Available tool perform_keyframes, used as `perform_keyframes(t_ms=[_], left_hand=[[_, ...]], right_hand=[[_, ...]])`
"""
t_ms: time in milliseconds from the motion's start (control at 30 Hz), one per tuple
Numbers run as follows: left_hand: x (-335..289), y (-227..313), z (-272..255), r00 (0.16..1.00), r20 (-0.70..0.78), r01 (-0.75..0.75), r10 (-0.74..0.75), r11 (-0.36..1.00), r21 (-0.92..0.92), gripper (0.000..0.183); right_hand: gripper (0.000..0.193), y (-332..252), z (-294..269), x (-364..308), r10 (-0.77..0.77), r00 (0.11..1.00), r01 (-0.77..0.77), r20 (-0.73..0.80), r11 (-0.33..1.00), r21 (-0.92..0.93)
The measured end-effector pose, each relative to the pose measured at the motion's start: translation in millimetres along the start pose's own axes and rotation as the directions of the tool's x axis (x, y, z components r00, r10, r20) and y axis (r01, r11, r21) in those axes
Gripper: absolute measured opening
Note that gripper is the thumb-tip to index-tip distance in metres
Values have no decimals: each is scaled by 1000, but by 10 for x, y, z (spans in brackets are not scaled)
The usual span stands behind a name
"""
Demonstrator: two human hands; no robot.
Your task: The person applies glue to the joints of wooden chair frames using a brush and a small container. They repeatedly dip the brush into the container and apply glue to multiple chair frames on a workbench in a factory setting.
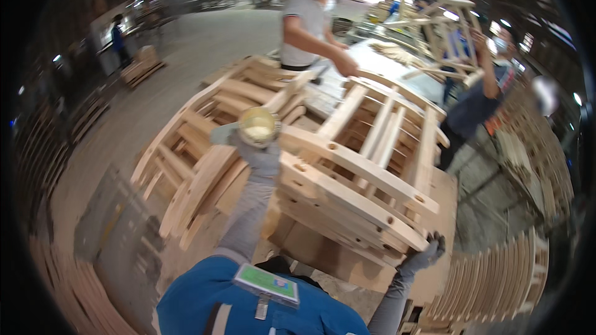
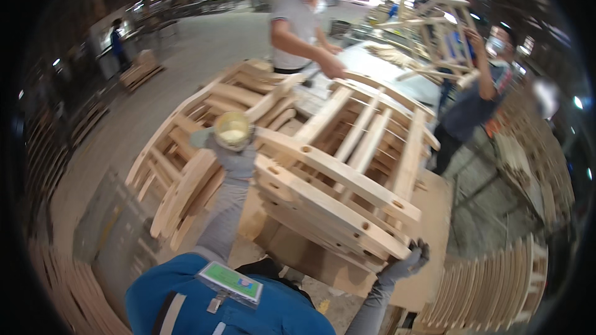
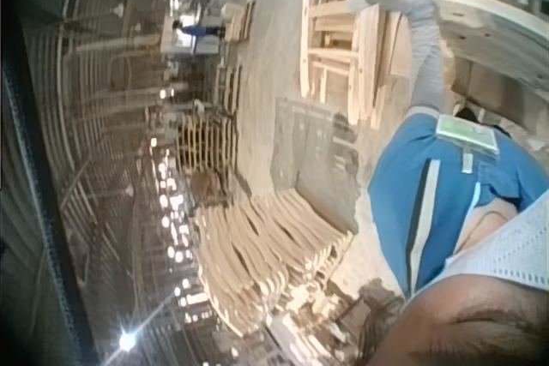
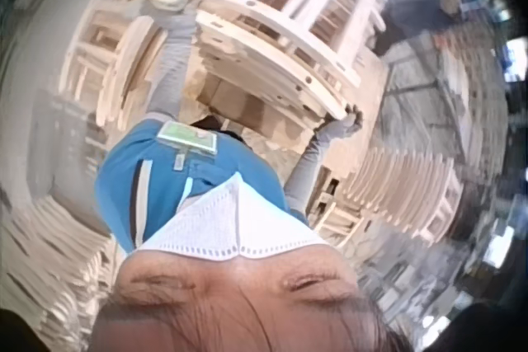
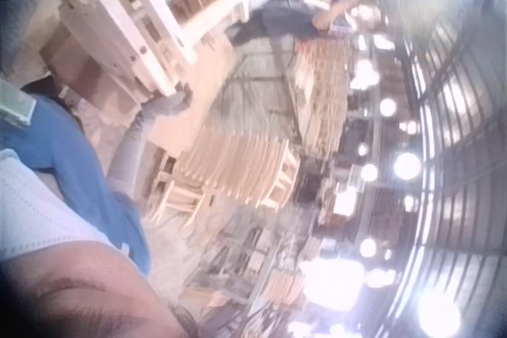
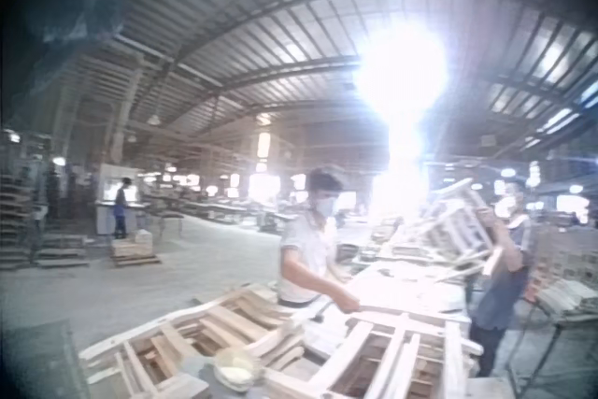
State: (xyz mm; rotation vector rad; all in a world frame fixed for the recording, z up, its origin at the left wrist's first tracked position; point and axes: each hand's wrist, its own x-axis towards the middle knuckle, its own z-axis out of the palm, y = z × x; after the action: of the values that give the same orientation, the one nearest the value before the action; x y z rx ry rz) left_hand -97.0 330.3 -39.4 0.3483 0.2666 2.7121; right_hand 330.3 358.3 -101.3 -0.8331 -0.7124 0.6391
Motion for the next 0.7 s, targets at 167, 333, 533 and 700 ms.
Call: perform_keyframes(t_ms=[167, 333, 533, 700], left_hand=[[42, -144, -53, 999, -33, -17, 18, 1000, 10, 56], [54, -162, -108, 997, -34, -71, 69, 994, -84, 49], [-128, -148, 173, 991, -85, 62, -106, 910, -410, 51], [-72, -10, 193, 984, -147, 59, -103, 960, -275, 44]], right_hand=[[37, 12, -110, 52, 40, 998, -44, -47, 995, -92], [36, 48, -113, 93, 63, 997, -71, -50, 977, -202], [33, 26, -182, 117, -118, 993, 117, -12, 990, -85], [38, 297, -276, 232, -255, 967, 240, -25, 936, -258]])
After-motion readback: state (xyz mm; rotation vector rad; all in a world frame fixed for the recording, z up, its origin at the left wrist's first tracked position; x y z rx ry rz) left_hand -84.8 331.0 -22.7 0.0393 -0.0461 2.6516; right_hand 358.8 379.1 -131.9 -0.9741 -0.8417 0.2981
